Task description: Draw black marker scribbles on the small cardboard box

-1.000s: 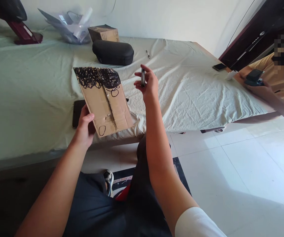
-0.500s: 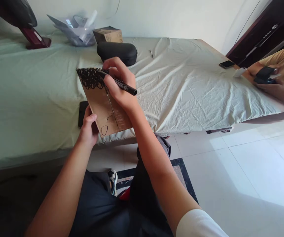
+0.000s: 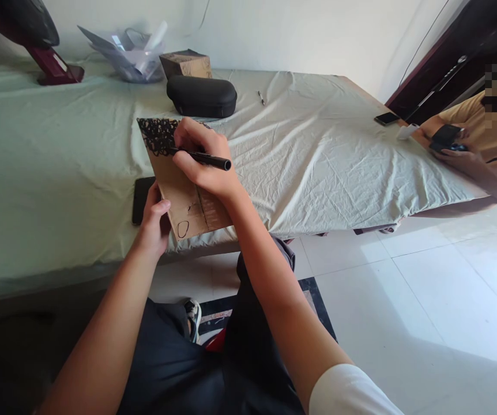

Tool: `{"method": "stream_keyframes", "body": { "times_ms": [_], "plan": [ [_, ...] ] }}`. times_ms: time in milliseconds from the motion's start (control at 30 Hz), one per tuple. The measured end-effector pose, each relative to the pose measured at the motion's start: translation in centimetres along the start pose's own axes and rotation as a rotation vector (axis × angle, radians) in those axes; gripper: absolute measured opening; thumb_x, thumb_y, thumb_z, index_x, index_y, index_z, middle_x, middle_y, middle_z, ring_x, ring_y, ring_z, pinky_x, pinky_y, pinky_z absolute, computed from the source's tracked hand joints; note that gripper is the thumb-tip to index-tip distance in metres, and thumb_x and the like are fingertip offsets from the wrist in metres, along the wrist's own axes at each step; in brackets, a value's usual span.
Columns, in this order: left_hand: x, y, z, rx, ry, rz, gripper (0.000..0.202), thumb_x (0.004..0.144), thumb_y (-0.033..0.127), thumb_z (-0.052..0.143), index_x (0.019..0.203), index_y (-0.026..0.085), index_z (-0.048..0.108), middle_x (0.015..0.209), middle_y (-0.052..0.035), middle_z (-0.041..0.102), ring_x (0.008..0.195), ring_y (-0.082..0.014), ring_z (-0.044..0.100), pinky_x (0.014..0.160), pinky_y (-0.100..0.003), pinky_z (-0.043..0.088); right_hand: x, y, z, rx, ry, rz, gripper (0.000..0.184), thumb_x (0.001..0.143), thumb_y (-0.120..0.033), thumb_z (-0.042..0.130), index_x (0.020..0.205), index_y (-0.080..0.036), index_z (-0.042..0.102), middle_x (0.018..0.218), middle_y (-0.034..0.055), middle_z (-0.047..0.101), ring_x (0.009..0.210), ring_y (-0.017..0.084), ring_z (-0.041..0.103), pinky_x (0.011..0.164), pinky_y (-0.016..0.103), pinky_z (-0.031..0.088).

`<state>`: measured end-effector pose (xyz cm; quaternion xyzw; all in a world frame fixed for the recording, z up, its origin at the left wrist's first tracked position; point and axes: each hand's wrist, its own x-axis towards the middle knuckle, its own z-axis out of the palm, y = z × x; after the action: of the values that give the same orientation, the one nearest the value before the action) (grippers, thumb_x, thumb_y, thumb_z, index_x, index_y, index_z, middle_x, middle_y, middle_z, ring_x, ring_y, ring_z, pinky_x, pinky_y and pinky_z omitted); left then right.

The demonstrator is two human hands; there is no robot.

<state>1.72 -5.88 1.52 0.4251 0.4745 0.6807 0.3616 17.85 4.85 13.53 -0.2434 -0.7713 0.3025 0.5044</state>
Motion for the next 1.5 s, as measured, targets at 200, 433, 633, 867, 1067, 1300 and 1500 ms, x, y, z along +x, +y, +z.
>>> {"method": "stream_keyframes", "body": {
  "times_ms": [200, 433, 633, 867, 1067, 1300, 1500],
  "plan": [
    [-0.2, 0.2, -0.2, -0.042, -0.045, -0.091, 0.093, 0.076, 0.061, 0.090, 0.161, 0.035, 0.064, 0.174, -0.0132, 0.057, 0.154, -0.0455, 0.064, 0.129, -0.062, 0.056, 0.0, 0.2, -0.3, 0.048, -0.017, -0.070, 0.019, 0.090, -0.018, 0.065, 0.086, -0.029, 0.050, 0.080, -0.0022, 0.051, 0.078, 0.019, 0.051, 0.078, 0.036, 0.052],
    [-0.1, -0.5, -0.5, -0.020, -0.057, -0.074, 0.096, 0.078, 0.066, 0.091, 0.164, 0.036, 0.062, 0.178, -0.0126, 0.052, 0.154, -0.0450, 0.064, 0.131, -0.063, 0.055, 0.0, 0.8, -0.6, 0.048, 0.098, -0.056, 0.026, 0.100, -0.020, 0.064, 0.083, -0.028, 0.047, 0.085, 0.0007, 0.052, 0.084, 0.022, 0.054, 0.085, 0.039, 0.056],
    [-0.1, -0.4, -0.6, -0.042, -0.080, -0.058, 0.096, 0.078, 0.068, 0.092, 0.163, 0.035, 0.062, 0.178, -0.0133, 0.053, 0.160, -0.0461, 0.059, 0.133, -0.065, 0.053, -0.2, -0.6, -0.5, 0.110, 0.058, -0.020, 0.030, 0.105, -0.049, 0.073, 0.088, -0.030, 0.057, 0.085, 0.0005, 0.062, 0.081, 0.020, 0.062, 0.084, 0.038, 0.062],
    [-0.4, 0.9, 0.2, -0.132, 0.073, -0.156, 0.079, 0.074, 0.053, 0.089, 0.147, 0.029, 0.069, 0.163, -0.0130, 0.065, 0.152, -0.0439, 0.062, 0.117, -0.057, 0.064, -0.9, 4.1, -2.0, 0.308, 0.567, 0.249, 0.048, 0.102, -0.077, 0.068, 0.097, -0.030, 0.061, 0.061, -0.0062, 0.053, 0.052, 0.015, 0.042, 0.049, 0.034, 0.035],
    [0.1, 2.7, 0.0, -0.158, 0.203, -0.168, 0.060, 0.072, 0.042, 0.081, 0.129, 0.027, 0.072, 0.150, -0.0088, 0.073, 0.138, -0.0349, 0.066, 0.108, -0.046, 0.064, -1.8, 6.8, -5.7, 0.223, 0.238, 0.644, 0.046, 0.110, -0.037, 0.052, 0.153, -0.030, 0.063, 0.149, 0.0083, 0.081, 0.098, 0.017, 0.083, 0.076, 0.026, 0.061],
    [1.0, 3.1, -0.6, -0.161, 0.251, -0.131, 0.047, 0.075, 0.042, 0.080, 0.119, 0.026, 0.071, 0.133, -0.0064, 0.079, 0.137, -0.0323, 0.068, 0.118, -0.044, 0.059, -3.4, 9.6, -6.8, -0.081, 0.014, 0.741, 0.041, 0.096, -0.016, 0.056, 0.134, -0.024, 0.067, 0.128, 0.0088, 0.081, 0.081, 0.018, 0.076, 0.072, 0.030, 0.061],
    [1.3, 3.0, -0.5, -0.147, 0.270, -0.164, 0.043, 0.079, 0.044, 0.076, 0.118, 0.026, 0.071, 0.137, -0.0059, 0.080, 0.139, -0.0324, 0.067, 0.119, -0.047, 0.059, -4.1, 11.7, -6.3, -0.685, -0.344, 0.667, 0.053, 0.094, -0.004, 0.057, 0.141, -0.017, 0.076, 0.121, 0.0127, 0.085, 0.106, 0.027, 0.075, 0.094, 0.037, 0.059]
  ]
}}
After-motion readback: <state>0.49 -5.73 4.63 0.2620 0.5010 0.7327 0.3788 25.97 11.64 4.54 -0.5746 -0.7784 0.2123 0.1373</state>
